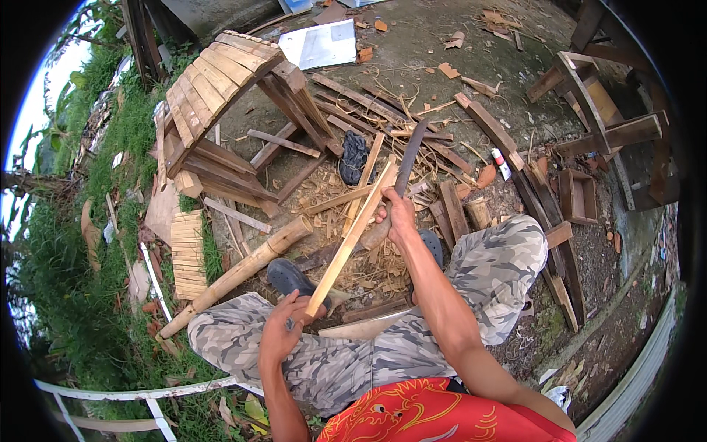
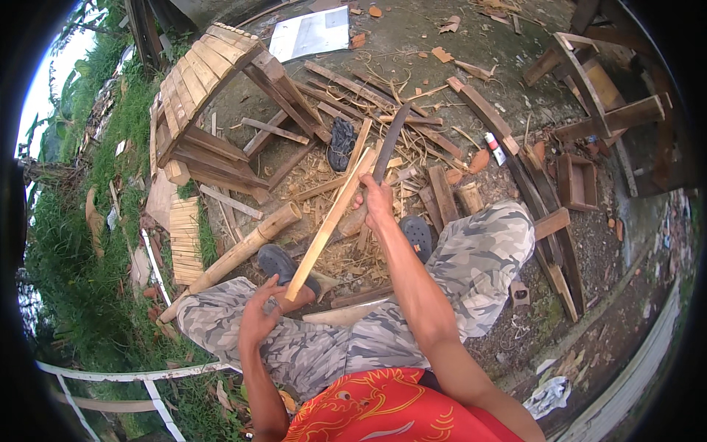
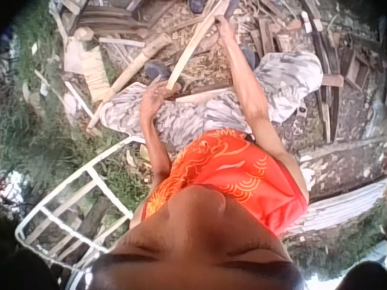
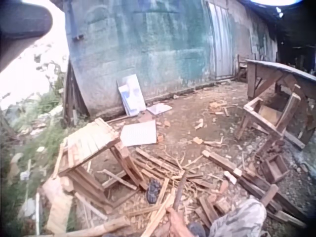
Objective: The person sits on the ground and uses a machete to split and trim thin wooden strips. They then place the strips onto a small wooden frame and use a hammer to secure them, building up the surface of the structure.
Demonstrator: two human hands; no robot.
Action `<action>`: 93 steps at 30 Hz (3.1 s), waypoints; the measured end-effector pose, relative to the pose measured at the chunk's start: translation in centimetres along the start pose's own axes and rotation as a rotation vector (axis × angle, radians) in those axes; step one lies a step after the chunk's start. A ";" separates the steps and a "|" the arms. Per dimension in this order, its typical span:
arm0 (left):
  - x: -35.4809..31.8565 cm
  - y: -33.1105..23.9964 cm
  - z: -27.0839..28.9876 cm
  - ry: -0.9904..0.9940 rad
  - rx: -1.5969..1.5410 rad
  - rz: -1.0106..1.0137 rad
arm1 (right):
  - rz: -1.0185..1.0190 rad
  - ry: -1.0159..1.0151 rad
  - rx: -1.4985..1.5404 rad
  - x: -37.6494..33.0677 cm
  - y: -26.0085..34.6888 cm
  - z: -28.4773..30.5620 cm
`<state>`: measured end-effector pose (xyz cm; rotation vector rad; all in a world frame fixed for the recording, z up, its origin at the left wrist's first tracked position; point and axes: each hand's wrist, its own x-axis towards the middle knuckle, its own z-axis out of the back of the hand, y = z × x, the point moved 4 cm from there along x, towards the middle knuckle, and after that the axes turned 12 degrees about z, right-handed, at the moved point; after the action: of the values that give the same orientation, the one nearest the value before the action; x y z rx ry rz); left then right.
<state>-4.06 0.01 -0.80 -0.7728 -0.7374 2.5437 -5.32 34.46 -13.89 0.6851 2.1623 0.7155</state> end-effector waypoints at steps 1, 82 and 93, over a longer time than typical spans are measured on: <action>0.2 -0.7 0.3 -0.031 0.021 0.003 | 0.005 0.028 -0.019 -0.3 0.2 -0.4; 3.8 -0.4 -1.9 -0.664 -0.360 0.221 | 0.091 0.845 -1.431 -10.4 -11.3 0.6; 4.0 -0.1 -1.9 -0.655 -0.391 0.228 | -0.036 0.825 -1.544 -6.9 -13.3 4.2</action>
<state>-6.05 2.73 -3.67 -0.0991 -1.4526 2.9215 -1.26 21.76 -21.91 -0.5711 1.4339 2.4597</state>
